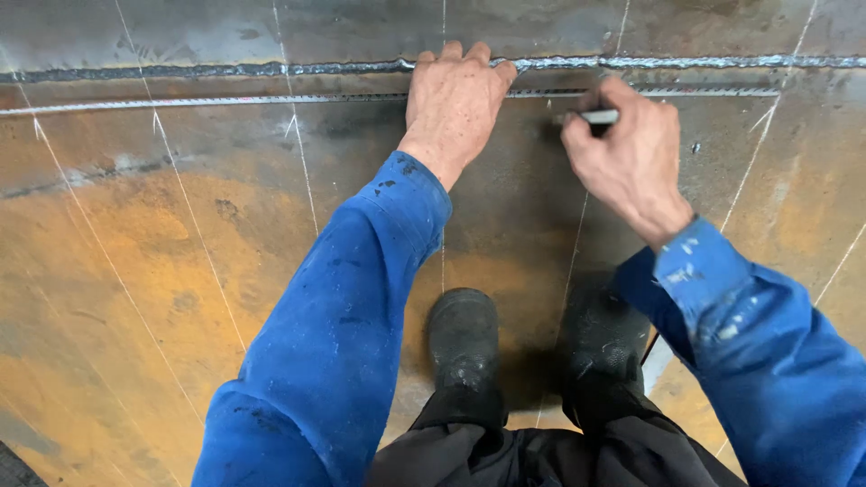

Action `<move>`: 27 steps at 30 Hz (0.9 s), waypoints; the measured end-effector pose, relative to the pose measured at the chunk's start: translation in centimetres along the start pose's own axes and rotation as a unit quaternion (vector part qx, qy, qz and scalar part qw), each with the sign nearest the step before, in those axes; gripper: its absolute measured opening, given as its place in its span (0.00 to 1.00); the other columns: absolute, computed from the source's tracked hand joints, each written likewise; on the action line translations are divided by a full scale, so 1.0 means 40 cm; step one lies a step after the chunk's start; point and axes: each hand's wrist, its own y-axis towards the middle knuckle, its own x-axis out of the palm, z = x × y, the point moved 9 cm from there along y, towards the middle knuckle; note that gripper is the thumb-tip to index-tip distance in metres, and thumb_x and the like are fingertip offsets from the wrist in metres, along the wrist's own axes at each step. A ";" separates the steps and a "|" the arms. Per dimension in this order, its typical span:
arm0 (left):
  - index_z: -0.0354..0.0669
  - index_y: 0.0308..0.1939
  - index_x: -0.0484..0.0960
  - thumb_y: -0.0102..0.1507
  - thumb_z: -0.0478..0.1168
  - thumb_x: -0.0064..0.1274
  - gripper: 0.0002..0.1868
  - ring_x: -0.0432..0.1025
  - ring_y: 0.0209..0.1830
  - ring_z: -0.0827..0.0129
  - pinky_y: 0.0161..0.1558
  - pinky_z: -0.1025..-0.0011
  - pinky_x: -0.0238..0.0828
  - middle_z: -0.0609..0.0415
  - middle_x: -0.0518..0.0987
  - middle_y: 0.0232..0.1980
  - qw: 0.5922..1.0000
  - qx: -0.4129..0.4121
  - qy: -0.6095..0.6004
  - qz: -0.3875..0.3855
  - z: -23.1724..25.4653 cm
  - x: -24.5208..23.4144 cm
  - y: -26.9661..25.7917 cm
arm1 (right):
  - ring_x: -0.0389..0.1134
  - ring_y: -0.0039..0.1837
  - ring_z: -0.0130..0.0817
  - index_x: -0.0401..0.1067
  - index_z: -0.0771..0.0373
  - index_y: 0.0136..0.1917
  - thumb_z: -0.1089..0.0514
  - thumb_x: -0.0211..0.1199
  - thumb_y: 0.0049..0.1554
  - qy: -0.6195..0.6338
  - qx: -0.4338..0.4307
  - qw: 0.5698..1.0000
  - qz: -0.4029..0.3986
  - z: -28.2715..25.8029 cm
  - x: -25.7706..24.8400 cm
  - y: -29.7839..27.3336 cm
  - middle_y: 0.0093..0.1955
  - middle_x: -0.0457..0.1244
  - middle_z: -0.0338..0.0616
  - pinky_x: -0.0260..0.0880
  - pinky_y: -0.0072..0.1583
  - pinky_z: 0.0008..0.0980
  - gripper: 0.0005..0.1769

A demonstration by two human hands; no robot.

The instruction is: Measuring and marking a large metal plate for fabrication using a tape measure and a marking tool.

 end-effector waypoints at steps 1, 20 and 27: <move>0.56 0.45 0.86 0.60 0.39 0.55 0.11 0.76 0.47 0.57 0.49 0.53 0.73 0.54 0.81 0.43 1.000 0.001 0.001 0.001 -0.001 0.000 -0.002 | 0.73 0.41 0.40 0.74 0.64 0.47 0.58 0.67 0.63 0.000 0.000 1.000 0.002 -0.010 -0.010 -0.019 0.40 0.70 0.50 0.73 0.45 0.36 0.08; 0.47 0.44 0.76 0.67 0.38 0.49 0.03 0.75 0.42 0.46 0.41 0.49 0.68 0.46 0.78 0.40 0.998 -0.038 0.009 0.045 -0.142 -0.271 -0.238 | 0.72 0.38 0.40 0.74 0.61 0.49 0.47 0.60 0.60 0.298 0.016 0.876 -0.379 -0.141 0.193 -0.427 0.36 0.71 0.47 0.71 0.44 0.41 0.15; 0.43 0.45 0.76 0.71 0.42 0.49 0.06 0.73 0.40 0.41 0.39 0.48 0.68 0.42 0.77 0.42 0.966 -0.243 -0.081 -0.039 -0.204 -0.395 -0.529 | 0.70 0.33 0.38 0.74 0.58 0.45 0.44 0.58 0.60 0.319 0.030 0.844 -0.431 -0.231 0.191 -0.394 0.30 0.67 0.44 0.70 0.40 0.40 0.16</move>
